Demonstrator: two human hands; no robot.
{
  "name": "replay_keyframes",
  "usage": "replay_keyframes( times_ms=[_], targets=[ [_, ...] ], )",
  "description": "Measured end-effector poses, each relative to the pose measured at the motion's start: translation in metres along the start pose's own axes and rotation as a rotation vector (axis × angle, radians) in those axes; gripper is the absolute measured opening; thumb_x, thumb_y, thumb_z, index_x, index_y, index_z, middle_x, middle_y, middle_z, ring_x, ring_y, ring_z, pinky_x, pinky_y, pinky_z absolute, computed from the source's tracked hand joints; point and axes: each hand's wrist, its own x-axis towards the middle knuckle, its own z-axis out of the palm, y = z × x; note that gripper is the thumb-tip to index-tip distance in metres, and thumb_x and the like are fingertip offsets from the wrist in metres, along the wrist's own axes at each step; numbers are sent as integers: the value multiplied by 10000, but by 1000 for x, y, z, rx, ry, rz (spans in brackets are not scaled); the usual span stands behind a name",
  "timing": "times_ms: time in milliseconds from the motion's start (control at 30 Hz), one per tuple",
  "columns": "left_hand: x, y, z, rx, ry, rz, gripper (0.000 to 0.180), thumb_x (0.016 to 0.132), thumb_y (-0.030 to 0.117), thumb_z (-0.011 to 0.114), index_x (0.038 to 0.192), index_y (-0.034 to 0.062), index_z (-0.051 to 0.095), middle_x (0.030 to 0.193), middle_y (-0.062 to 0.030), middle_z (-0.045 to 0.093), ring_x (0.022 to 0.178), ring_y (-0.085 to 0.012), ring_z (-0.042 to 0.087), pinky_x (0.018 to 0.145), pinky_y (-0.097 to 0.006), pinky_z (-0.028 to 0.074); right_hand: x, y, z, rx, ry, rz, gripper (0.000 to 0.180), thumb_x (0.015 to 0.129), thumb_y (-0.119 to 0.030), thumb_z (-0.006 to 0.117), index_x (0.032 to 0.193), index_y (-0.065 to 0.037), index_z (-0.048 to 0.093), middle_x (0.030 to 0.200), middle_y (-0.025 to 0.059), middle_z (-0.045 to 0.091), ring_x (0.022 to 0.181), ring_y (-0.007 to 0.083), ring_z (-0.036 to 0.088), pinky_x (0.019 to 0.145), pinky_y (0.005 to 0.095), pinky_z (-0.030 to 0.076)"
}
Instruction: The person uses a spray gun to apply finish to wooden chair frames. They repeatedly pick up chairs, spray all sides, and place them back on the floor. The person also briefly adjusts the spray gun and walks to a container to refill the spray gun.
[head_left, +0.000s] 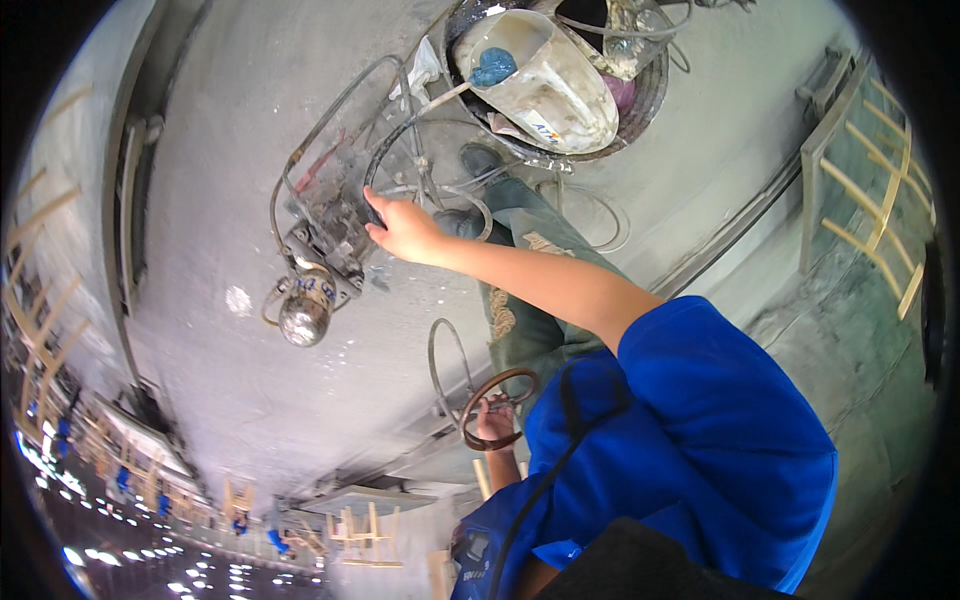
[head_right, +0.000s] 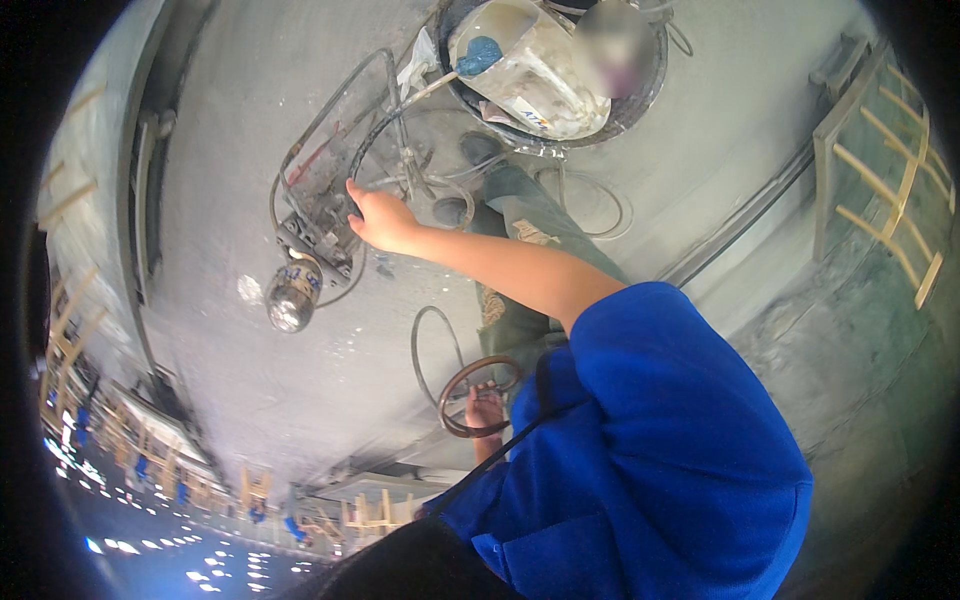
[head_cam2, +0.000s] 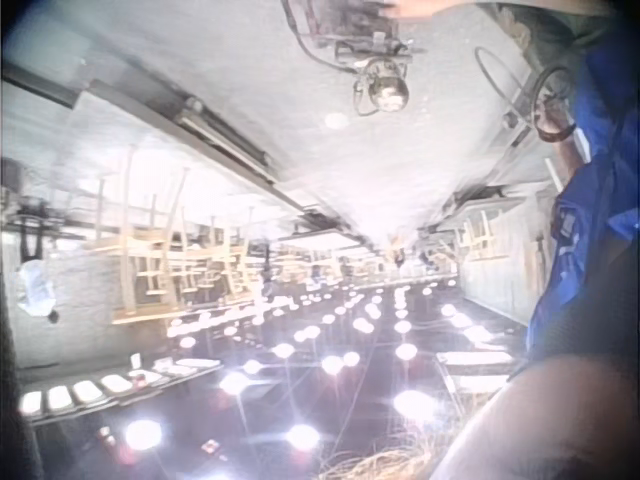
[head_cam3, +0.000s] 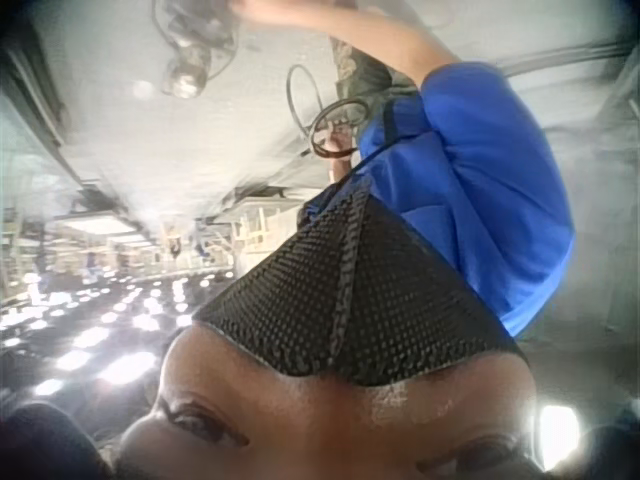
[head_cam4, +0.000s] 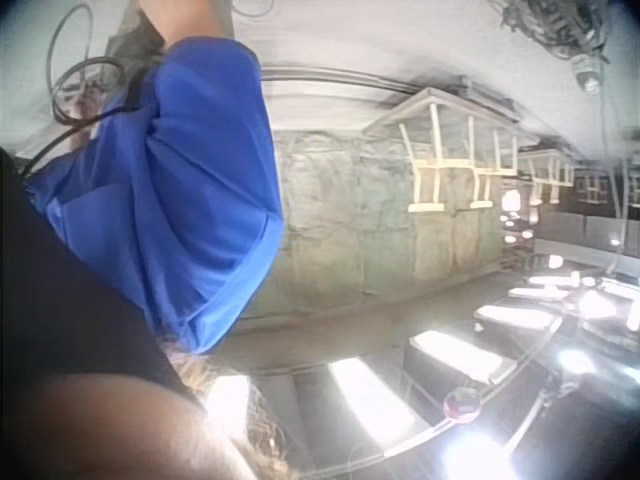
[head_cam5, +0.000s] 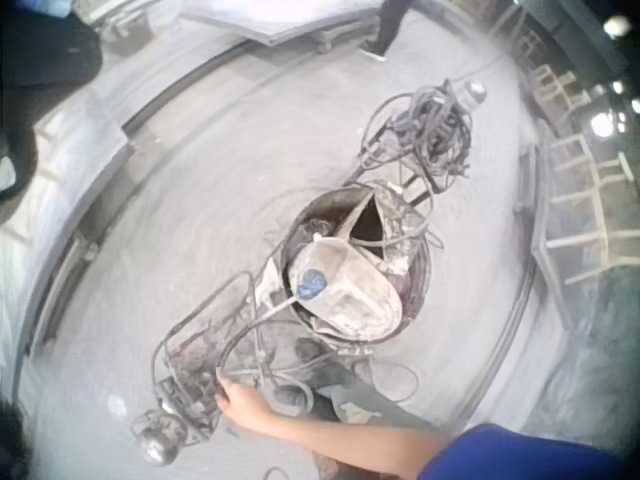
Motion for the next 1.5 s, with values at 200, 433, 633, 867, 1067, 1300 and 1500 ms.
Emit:
replay_keyframes(
  times_ms=[200,433,633,867,1067,1300,1500],
  targets=[
    [-4,21,7,139,63,-43,157,949,269,674,1033,141,637,1023,-35,676,1031,-209,646,784,-355,546,32,-14,14,-47,-69,113,628,865,-133,605,1419,103,429,902,239,700,849,431,679,755,513,549],
    [-5,71,32,291,36,-61,117,951,234,675,1045,175,638,1032,-37,683,1057,-240,650,805,-396,559,65,-9,7,-8,-153,100,224,832,-32,615,1032,63,651,1025,251,701,984,406,690,839,489,556],
    [1,105,69,388,-44,-94,109,953,204,676,1055,204,638,1040,-38,689,1078,-267,654,824,-432,569,39,14,15,-56,-131,74,450,805,0,628,1222,154,565,921,264,704,833,377,725,673,452,586],
    [-13,137,119,593,110,-67,188,951,170,686,1109,222,596,1033,-25,658,1103,-295,641,928,-437,508,27,51,41,-144,-61,98,681,766,-11,659,1386,173,443,704,140,709,618,274,710,498,398,541],
    [-18,153,139,590,143,-125,180,966,152,664,1125,202,597,1037,-34,666,1100,-288,646,887,-413,531,33,82,57,-176,-169,204,643,820,-84,623,1405,129,463,654,68,703,566,210,697,454,352,506],
    [-11,170,148,816,207,-12,194,955,201,687,1113,137,595,1044,-57,655,1104,-302,639,822,-405,534,34,102,68,-76,-140,168,708,814,-34,606,1463,126,375,716,120,717,597,264,703,546,400,551],
    [-13,164,160,822,220,-32,183,942,234,698,1065,127,616,1058,-54,644,1124,-306,619,803,-388,524,32,99,56,-70,-122,159,707,804,-44,616,1456,117,393,680,107,703,592,259,702,522,399,541]
  ],
)
